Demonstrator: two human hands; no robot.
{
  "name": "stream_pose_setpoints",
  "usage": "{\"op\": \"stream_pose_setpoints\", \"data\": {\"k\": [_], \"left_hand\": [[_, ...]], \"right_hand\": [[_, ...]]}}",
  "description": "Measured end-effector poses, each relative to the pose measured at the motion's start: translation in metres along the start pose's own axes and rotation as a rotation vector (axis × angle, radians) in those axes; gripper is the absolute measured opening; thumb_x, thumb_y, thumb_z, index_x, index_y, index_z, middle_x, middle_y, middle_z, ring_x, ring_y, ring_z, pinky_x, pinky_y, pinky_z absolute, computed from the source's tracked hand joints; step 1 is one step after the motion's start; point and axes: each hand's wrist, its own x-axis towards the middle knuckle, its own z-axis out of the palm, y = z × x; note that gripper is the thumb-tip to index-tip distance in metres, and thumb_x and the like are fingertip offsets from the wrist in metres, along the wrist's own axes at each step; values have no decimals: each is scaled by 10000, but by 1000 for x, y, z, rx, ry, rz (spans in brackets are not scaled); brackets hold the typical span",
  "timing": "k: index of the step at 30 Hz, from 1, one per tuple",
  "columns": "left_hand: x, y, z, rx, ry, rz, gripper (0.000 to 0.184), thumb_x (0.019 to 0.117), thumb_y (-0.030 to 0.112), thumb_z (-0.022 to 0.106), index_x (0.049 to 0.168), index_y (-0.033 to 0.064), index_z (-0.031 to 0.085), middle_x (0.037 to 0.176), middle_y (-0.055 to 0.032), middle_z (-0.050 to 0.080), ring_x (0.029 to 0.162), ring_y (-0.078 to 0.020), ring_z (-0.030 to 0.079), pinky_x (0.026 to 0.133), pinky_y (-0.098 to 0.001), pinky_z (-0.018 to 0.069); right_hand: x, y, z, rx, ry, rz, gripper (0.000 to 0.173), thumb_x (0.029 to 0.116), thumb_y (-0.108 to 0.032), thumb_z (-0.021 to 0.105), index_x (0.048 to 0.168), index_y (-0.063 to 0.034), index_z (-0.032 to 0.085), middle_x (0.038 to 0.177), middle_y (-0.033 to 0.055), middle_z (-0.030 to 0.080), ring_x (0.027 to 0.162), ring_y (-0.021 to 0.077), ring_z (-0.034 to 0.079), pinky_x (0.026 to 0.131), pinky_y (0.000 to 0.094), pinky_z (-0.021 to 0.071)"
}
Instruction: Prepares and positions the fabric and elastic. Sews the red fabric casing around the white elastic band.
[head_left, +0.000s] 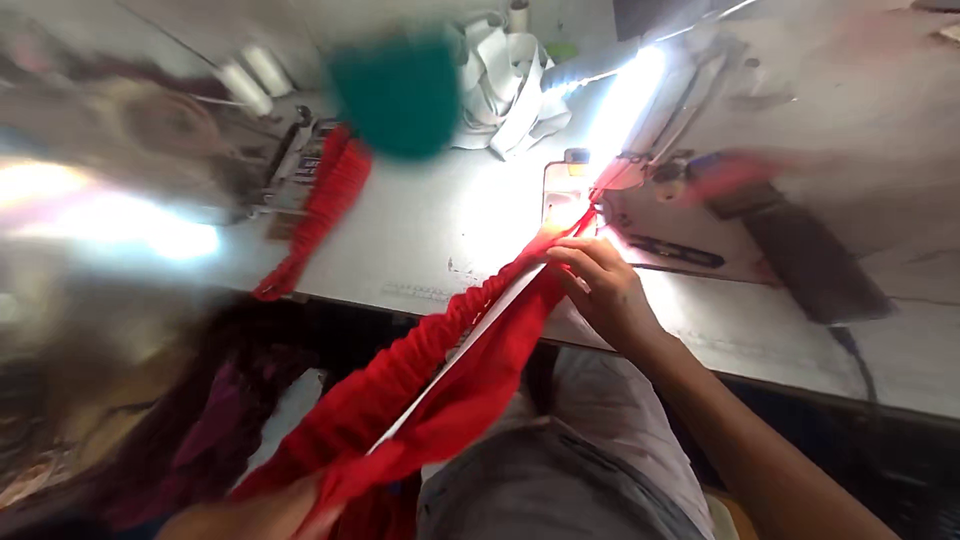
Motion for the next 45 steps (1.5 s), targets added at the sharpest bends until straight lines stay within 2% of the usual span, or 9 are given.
{"op": "stream_pose_setpoints", "data": {"k": [3, 9, 19, 23, 28, 32, 36, 41, 45], "left_hand": [[37, -6, 29, 67, 120, 70, 310, 1026, 218, 557, 1175, 9, 731, 754, -166, 726, 589, -335, 696, 520, -504, 542], [104, -5, 69, 80, 232, 317, 221, 905, 221, 589, 994, 112, 760, 619, -41, 641, 488, -223, 631, 419, -399, 484], [153, 20, 101, -191, -364, 129, 240, 934, -74, 580, 1167, -31, 622, 1019, -238, 682, 970, -424, 696, 803, -563, 562], [142, 17, 104, -322, -233, 108, 451, 940, 220, 659, 1349, 37, 608, 894, -184, 728, 789, -358, 727, 707, -547, 578], [120, -4, 106, -452, 119, 233, 285, 1014, 297, 576, 1042, 63, 737, 696, -27, 668, 572, -64, 594, 549, -203, 487], [127, -5, 104, -529, 142, 252, 189, 923, 105, 575, 992, -5, 712, 1124, -130, 707, 1074, -148, 672, 916, -250, 542], [142, 19, 106, -627, 105, 107, 593, 967, 480, 617, 1265, -31, 589, 1003, -97, 715, 899, -97, 700, 787, -273, 578], [133, 1, 97, -416, 104, 213, 382, 986, 365, 625, 834, 24, 701, 592, -55, 587, 506, -111, 546, 478, -265, 431], [86, -58, 61, -346, 102, 373, 428, 993, 440, 604, 756, 84, 605, 648, -25, 549, 666, -100, 554, 729, -253, 446]], "right_hand": [[2, -5, 8, -74, -41, -85, 163, 965, -105, 632, 1005, -39, 775, 1037, 155, 731, 961, 331, 687, 823, 446, 560], [-8, 3, 13, -318, -60, 4, 151, 937, 9, 632, 971, -47, 769, 973, 167, 728, 925, 371, 699, 721, 463, 565], [-56, -27, -3, -277, 16, -14, 220, 946, -18, 569, 922, -84, 777, 892, 80, 750, 886, 262, 677, 776, 351, 513], [-39, -7, 4, -281, -28, 26, 202, 949, -12, 584, 909, -81, 769, 868, 100, 722, 901, 320, 674, 714, 413, 516], [-16, -34, 12, -7, -220, -178, 213, 958, -6, 572, 986, -118, 751, 1004, 74, 743, 1088, 313, 670, 959, 501, 508], [-3, -45, 17, 96, -214, -279, 215, 953, 19, 524, 918, -64, 719, 792, 76, 678, 803, 243, 668, 798, 384, 527], [4, -49, 4, 68, -149, -207, 199, 945, 3, 526, 904, -32, 717, 740, 77, 676, 722, 215, 637, 700, 316, 488], [9, 2, -32, 41, -182, -186, 175, 951, -34, 580, 850, -23, 723, 765, 95, 687, 759, 253, 675, 748, 425, 531], [14, 48, -77, -61, -176, -102, 169, 935, -62, 613, 856, 38, 725, 811, 174, 688, 797, 338, 679, 821, 530, 515]]}}
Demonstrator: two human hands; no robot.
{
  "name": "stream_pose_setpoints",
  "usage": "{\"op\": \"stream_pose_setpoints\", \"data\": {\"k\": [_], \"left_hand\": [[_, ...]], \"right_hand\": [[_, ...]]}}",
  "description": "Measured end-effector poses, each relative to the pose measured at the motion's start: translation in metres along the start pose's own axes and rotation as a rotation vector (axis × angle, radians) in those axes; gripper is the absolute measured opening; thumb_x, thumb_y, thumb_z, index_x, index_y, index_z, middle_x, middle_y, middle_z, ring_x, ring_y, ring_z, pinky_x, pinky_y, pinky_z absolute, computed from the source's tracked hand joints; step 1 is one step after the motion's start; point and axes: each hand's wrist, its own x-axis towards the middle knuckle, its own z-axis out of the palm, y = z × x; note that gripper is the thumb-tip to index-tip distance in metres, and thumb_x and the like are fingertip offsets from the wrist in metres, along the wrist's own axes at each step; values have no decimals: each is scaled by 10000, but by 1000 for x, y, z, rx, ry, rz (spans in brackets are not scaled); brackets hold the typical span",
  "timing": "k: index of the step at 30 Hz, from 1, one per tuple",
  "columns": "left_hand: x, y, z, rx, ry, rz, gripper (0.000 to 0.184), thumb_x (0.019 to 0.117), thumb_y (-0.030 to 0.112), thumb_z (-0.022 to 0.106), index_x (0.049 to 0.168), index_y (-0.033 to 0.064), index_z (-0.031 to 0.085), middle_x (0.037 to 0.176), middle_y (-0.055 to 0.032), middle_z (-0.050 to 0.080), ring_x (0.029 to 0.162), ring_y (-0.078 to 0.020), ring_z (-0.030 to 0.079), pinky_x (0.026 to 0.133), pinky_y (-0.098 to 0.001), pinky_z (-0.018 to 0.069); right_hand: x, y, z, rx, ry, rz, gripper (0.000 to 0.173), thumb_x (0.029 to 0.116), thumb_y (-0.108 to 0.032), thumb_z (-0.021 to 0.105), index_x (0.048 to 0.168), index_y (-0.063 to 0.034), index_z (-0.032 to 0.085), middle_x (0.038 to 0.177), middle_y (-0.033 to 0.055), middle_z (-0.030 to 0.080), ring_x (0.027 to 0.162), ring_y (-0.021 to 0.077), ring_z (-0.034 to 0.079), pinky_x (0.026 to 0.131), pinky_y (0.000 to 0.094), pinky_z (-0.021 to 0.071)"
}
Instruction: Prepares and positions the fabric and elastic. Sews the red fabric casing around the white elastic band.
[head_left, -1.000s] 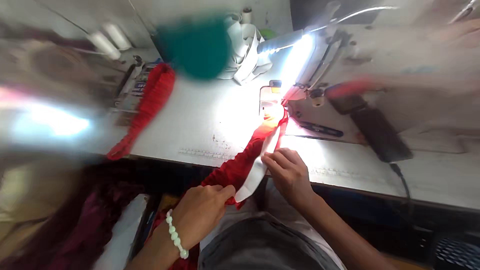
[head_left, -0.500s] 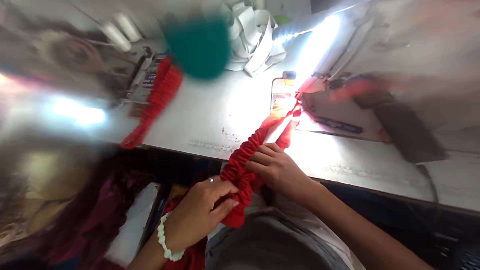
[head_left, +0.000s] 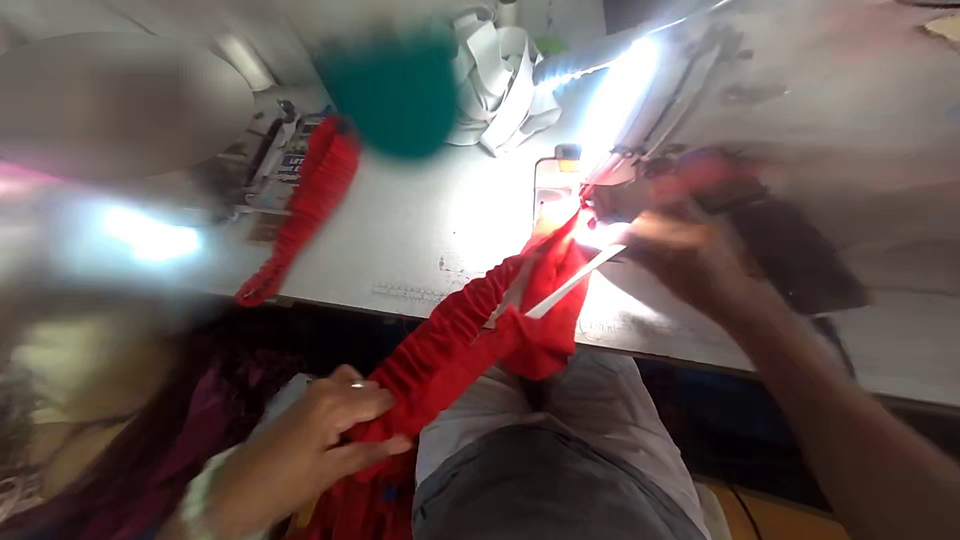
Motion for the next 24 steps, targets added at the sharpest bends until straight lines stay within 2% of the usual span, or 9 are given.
{"op": "stream_pose_setpoints", "data": {"k": [3, 6, 8, 10, 13, 14, 16, 19, 24], "left_hand": [[-30, -11, -37, 168, 37, -19, 430, 997, 456, 587, 739, 113, 577, 704, -36, 565, 743, -152, 581, 875, -376, 422], [-35, -16, -43, 386, 36, -93, 243, 908, 284, 587, 767, 112, 683, 793, -54, 658, 810, -256, 649, 833, -558, 406], [-25, -18, -25, 441, -51, -131, 41, 781, 103, 679, 774, 96, 719, 824, -86, 689, 826, -336, 686, 794, -653, 442], [-1, -10, -5, 338, -260, -249, 139, 794, 7, 788, 927, 43, 775, 939, -164, 737, 932, -417, 703, 881, -719, 432], [50, 3, 8, 180, -562, -377, 488, 976, 299, 696, 1384, 41, 624, 1183, -224, 720, 1127, -438, 666, 1052, -703, 350], [62, 4, 15, 161, -513, -329, 488, 1027, 350, 608, 1385, 17, 611, 1152, -225, 725, 1092, -421, 682, 1030, -680, 397], [83, 5, 39, 164, -209, -171, 377, 1086, 261, 455, 1168, -20, 693, 1029, -193, 726, 976, -343, 714, 902, -548, 526], [118, 15, 90, 144, 192, -115, 255, 1034, 147, 532, 1046, -38, 707, 981, -179, 707, 863, -270, 722, 786, -374, 596], [146, 1, 140, 259, 382, -256, 399, 925, 357, 714, 1067, -16, 726, 1040, -222, 673, 931, -387, 685, 791, -508, 563]], "right_hand": [[4, 15, -18, -51, 23, 14, 217, 977, -100, 594, 939, 65, 730, 877, 218, 716, 840, 368, 694, 929, 572, 477], [1, 12, -10, -81, 70, 53, 211, 974, -98, 599, 951, 56, 740, 890, 220, 723, 863, 378, 693, 950, 581, 464], [-5, -17, 15, -67, 89, 23, 189, 951, -73, 619, 862, 43, 739, 796, 196, 693, 802, 368, 675, 878, 583, 495], [-19, -60, 50, -32, 69, -96, 180, 964, -93, 598, 848, -64, 732, 766, 87, 702, 781, 263, 684, 854, 476, 518], [-38, -94, 88, -4, 87, -123, 204, 995, -44, 547, 1001, -131, 731, 953, 50, 734, 992, 236, 680, 997, 418, 489], [-44, -96, 93, -16, 120, -67, 217, 990, -42, 560, 1029, -150, 744, 1042, 64, 746, 1069, 253, 670, 1022, 420, 478], [-49, -96, 94, -50, 185, 49, 201, 995, -87, 586, 1051, -191, 748, 1121, 87, 724, 1139, 270, 632, 1021, 402, 456], [-56, -100, 94, -50, 281, 152, 187, 974, -94, 619, 1040, -190, 767, 1056, 108, 691, 1102, 249, 617, 985, 316, 478], [-70, -107, 106, -4, 368, 173, 168, 973, -71, 620, 1048, -155, 745, 1062, 102, 629, 1115, 203, 575, 1012, 247, 456]]}}
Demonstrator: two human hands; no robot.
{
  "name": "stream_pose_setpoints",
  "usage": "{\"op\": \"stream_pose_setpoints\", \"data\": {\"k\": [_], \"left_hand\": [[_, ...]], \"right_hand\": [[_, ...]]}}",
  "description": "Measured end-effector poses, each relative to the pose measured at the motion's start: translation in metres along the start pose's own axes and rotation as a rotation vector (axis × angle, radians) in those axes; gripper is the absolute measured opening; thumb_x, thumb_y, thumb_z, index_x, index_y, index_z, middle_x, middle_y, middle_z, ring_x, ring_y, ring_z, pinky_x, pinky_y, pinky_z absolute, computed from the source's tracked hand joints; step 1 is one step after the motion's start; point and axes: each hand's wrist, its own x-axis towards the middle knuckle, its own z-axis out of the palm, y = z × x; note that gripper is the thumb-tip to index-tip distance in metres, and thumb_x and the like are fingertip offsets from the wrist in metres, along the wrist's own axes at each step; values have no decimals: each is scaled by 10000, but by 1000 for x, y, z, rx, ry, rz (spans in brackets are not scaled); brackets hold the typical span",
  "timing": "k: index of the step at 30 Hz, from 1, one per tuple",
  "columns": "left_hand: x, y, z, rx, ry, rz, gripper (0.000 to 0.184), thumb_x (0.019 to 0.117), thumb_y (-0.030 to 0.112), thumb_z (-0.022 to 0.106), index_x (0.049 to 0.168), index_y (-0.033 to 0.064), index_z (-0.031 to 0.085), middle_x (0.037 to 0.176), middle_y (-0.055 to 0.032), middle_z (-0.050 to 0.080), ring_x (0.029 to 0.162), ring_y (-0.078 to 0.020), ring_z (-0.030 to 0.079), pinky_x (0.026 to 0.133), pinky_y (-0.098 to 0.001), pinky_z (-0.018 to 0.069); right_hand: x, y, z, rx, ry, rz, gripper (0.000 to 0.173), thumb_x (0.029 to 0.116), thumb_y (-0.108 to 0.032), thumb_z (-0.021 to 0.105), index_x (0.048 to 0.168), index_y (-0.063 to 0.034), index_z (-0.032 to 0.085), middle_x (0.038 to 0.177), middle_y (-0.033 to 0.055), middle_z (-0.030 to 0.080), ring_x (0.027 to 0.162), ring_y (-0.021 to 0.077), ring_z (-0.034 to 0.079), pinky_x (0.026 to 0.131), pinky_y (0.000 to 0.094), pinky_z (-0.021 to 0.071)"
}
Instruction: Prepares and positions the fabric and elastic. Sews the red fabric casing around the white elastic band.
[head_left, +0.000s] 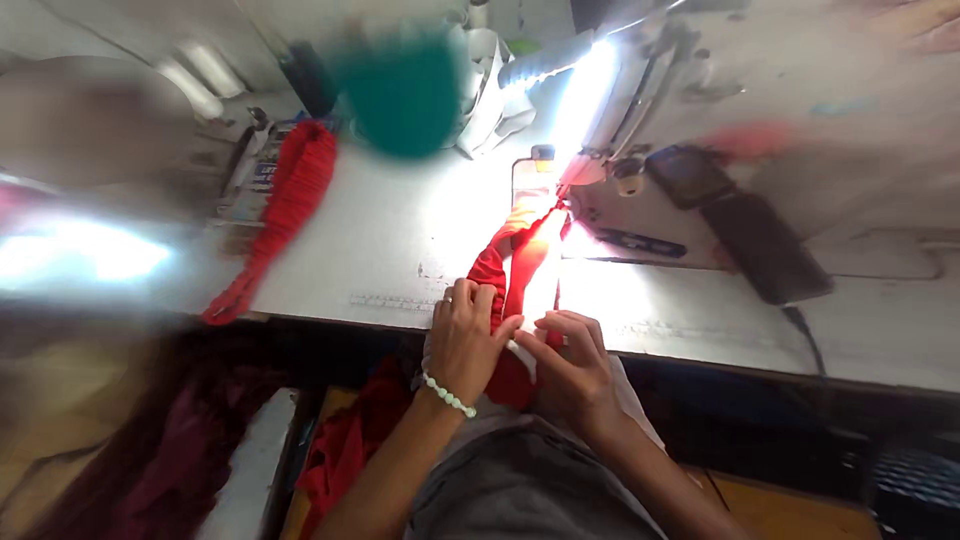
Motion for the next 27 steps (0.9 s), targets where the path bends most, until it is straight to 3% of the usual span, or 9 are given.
{"op": "stream_pose_setpoints", "data": {"k": [5, 8, 10, 16, 19, 23, 27], "left_hand": [[10, -22, -13, 137, 97, 26, 212, 941, 158, 713, 1064, -15, 719, 1201, -258, 639, 1066, -436, 644, 858, -561, 521], [-1, -5, -4, 90, 162, 203, 210, 988, 144, 628, 1079, -8, 742, 1164, -218, 695, 1054, -358, 703, 895, -434, 589], [-3, 3, 5, 35, 112, 148, 294, 973, 221, 656, 1091, -38, 732, 1136, -222, 696, 1005, -344, 715, 855, -399, 601], [2, -7, -3, 18, 90, -87, 374, 862, 261, 795, 1051, -49, 706, 1058, -246, 644, 979, -408, 657, 839, -496, 564], [-5, -9, -12, 2, 79, -70, 254, 865, 219, 782, 936, -20, 734, 917, -191, 684, 828, -325, 701, 739, -432, 591], [-13, -5, -19, -105, 51, -29, 173, 842, 158, 791, 893, 0, 742, 891, -147, 703, 759, -221, 703, 694, -329, 588], [-11, -11, -25, -190, -33, -81, 221, 869, 220, 787, 845, 4, 744, 949, -137, 694, 815, -176, 691, 739, -290, 578]], "right_hand": [[-7, 3, -1, 10, -27, 35, 186, 966, -70, 614, 1030, -130, 777, 988, 98, 675, 1059, 201, 624, 968, 243, 501], [-3, 0, 0, 40, 12, 53, 176, 968, -64, 618, 1036, -116, 772, 1000, 101, 684, 1073, 189, 627, 986, 232, 493], [1, -4, 0, 65, 38, 61, 165, 969, -52, 629, 1039, -92, 773, 1010, 114, 697, 1079, 189, 645, 985, 225, 508], [6, -4, -10, 5, 72, 21, 149, 991, -72, 613, 1046, -91, 749, 1016, 91, 734, 1098, 209, 661, 997, 261, 515], [11, -9, -17, 43, 95, 34, 145, 1005, -63, 595, 1062, -79, 727, 1057, 96, 698, 1088, 166, 642, 984, 217, 512], [16, -13, -16, 107, 126, 39, 153, 1011, -27, 568, 1055, -35, 714, 1051, 132, 707, 1057, 149, 678, 953, 200, 539], [14, -7, -11, -45, -3, 72, 165, 994, -67, 577, 992, -72, 742, 1024, 105, 747, 1036, 223, 688, 923, 273, 542]]}}
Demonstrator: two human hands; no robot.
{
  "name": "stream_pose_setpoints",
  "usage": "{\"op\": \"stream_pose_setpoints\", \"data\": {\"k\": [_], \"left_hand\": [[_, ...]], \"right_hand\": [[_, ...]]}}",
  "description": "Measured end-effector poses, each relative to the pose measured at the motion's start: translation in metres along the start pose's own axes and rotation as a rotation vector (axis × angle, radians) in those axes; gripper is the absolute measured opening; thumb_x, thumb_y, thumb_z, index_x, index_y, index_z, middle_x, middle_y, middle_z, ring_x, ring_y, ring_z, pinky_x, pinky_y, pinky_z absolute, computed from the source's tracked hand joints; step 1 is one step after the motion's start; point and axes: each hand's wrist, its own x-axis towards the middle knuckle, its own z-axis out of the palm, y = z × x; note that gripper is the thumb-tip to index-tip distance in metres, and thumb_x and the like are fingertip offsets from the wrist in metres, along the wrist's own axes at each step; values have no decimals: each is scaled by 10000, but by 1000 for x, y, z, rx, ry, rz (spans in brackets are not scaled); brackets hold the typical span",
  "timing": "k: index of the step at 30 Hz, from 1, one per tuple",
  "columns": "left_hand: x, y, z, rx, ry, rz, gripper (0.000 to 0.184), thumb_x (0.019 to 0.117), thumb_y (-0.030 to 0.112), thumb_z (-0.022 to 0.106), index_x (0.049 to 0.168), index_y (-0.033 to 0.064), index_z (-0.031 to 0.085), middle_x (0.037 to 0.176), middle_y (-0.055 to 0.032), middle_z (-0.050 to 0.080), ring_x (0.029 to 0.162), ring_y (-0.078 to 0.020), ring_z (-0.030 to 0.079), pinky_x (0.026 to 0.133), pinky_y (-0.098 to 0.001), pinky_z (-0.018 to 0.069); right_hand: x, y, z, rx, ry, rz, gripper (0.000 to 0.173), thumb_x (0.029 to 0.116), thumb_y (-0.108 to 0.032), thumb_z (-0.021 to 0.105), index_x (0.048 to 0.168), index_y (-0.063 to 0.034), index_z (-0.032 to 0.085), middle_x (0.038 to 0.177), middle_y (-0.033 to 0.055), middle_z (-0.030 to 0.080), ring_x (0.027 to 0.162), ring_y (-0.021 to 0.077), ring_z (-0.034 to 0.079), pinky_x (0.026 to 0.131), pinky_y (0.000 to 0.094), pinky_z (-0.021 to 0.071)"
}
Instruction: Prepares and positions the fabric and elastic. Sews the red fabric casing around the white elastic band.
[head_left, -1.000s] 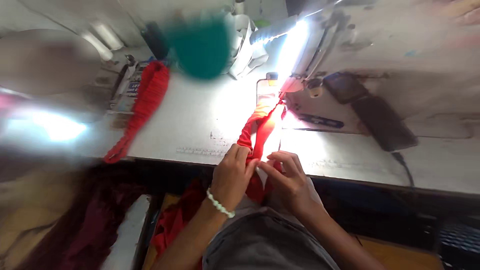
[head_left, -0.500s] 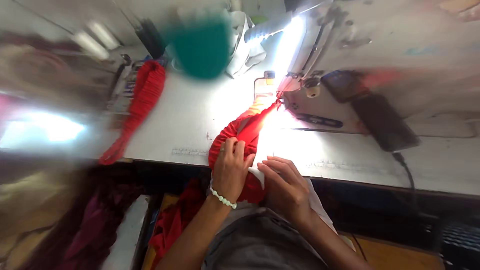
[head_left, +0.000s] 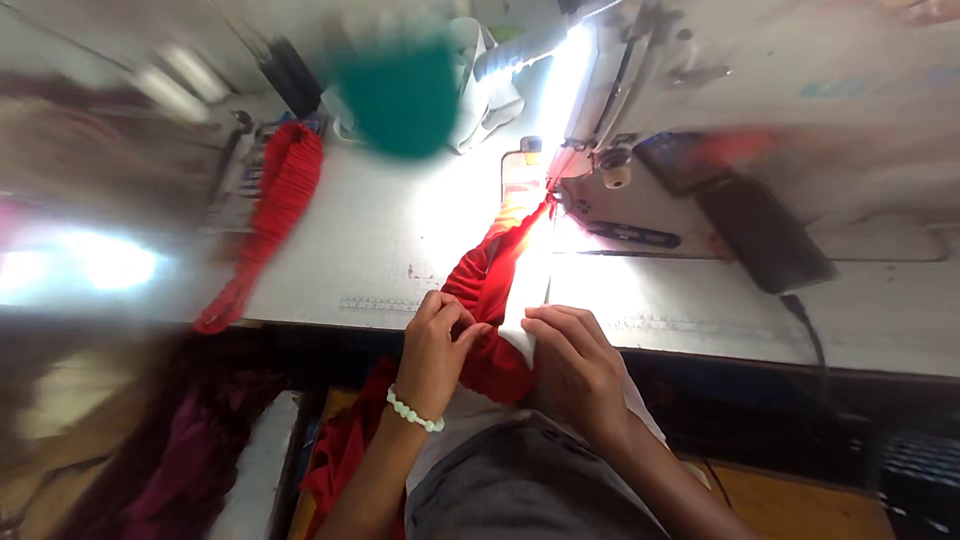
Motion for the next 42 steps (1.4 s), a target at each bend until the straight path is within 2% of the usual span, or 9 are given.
{"op": "stream_pose_setpoints", "data": {"k": [3, 5, 7, 13, 19, 26, 31, 37, 42], "left_hand": [[6, -16, -8, 101, 7, -24, 291, 949, 254, 707, 1022, -25, 751, 1255, -212, 666, 1088, -315, 691, 921, -437, 569], [12, -24, -11, 240, 18, -64, 289, 996, 152, 643, 1181, -66, 685, 1513, -270, 481, 1294, -437, 580, 1035, -540, 501], [15, -22, -9, 353, 114, -37, 262, 978, 22, 621, 1223, -61, 668, 1574, -280, 396, 1345, -479, 519, 1055, -579, 468], [2, 18, 34, 187, 158, 168, 209, 933, 155, 666, 1022, -22, 731, 1064, -207, 691, 927, -312, 714, 792, -385, 605], [-4, 11, 27, 58, 126, 15, 211, 869, 182, 772, 912, -20, 726, 965, -179, 672, 836, -254, 684, 747, -346, 580], [-7, 17, 7, 66, -3, -28, 281, 788, 133, 845, 968, -33, 706, 1060, -212, 647, 887, -269, 687, 769, -358, 594], [-22, 18, 7, 202, 41, 28, 98, 820, 47, 778, 850, -31, 727, 938, -185, 676, 820, -271, 701, 724, -354, 597], [-24, 19, -4, -43, 11, 18, 102, 871, 110, 735, 859, 9, 731, 925, -110, 729, 846, -137, 713, 768, -233, 574], [-27, 21, 22, 64, 35, 78, 213, 871, 164, 754, 934, -33, 703, 944, -190, 654, 752, -243, 682, 652, -330, 590]], "right_hand": [[-6, 7, -6, -132, -177, -35, 200, 955, -72, 557, 941, -107, 753, 1022, 56, 765, 1022, 267, 696, 880, 389, 533], [-9, 6, -14, -141, -220, -73, 199, 962, -72, 541, 928, -102, 736, 999, 52, 755, 1013, 256, 688, 890, 392, 514], [-13, 6, -17, -124, -216, -53, 193, 970, -77, 544, 945, -100, 734, 1012, 65, 745, 1030, 256, 682, 894, 374, 524], [-20, 5, -9, -74, -105, 71, 186, 945, -73, 582, 975, -106, 762, 1012, 148, 695, 985, 272, 661, 870, 315, 539], [-11, -2, -16, 206, 30, 227, 160, 961, -31, 568, 1037, -32, 709, 1086, 152, 607, 1019, 67, 606, 906, 98, 481], [-1, -12, -3, 682, 36, 488, 111, 980, -26, 552, 1030, 29, 635, 1272, 156, 632, 1111, 59, 656, 857, 162, 571], [-23, -22, -3, 655, -16, 527, 122, 956, -2, 550, 1013, 18, 655, 1328, 178, 617, 1116, 63, 654, 865, 157, 561], [-24, -17, -13, 584, 87, 536, 122, 925, -63, 645, 1018, -46, 722, 1144, 75, 584, 975, -15, 616, 813, 102, 545], [-20, -22, -10, 684, 101, 598, 123, 961, -27, 593, 1058, 27, 645, 1027, 17, 647, 844, -37, 639, 752, 114, 561]]}}
